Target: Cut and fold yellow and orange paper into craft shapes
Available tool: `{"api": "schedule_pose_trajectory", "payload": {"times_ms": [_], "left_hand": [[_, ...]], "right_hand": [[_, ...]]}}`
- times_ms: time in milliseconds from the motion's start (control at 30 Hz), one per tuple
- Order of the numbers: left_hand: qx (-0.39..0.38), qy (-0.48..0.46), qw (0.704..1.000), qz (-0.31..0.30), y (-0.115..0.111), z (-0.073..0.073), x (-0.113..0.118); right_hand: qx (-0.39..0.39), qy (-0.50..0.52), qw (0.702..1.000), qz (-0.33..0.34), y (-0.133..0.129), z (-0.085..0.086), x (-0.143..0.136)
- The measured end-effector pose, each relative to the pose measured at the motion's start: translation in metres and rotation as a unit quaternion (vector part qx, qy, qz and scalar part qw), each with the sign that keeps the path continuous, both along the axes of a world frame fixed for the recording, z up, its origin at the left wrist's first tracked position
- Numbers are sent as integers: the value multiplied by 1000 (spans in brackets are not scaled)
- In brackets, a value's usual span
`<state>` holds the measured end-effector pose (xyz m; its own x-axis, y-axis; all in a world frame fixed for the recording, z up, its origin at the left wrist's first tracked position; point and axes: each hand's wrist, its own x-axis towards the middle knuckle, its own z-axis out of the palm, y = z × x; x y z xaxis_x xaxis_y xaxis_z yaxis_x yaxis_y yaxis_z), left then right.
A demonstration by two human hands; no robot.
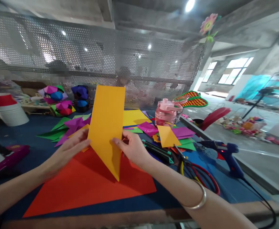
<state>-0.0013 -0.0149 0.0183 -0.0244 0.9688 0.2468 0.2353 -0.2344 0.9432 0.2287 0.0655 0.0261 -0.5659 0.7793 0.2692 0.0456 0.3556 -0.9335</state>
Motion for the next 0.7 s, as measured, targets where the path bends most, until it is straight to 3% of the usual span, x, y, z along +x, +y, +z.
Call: {"api": "schedule_pose_trajectory", "payload": {"times_ms": [67,133,400,700], "left_hand": [[-102,-82,987,-94,4,0,9],[-138,-155,971,-115,10,0,15],[-144,-255,954,-64,38,-1,18],[-114,-321,940,-2,31,-5,6]], "right_hand": [[-9,10,1000,6,-3,-7,-4],[-15,15,1000,7,-4,-12,-5],[1,35,999,-12,7,-13,-2],[-20,37,998,41,-2,-22,-10]]}}
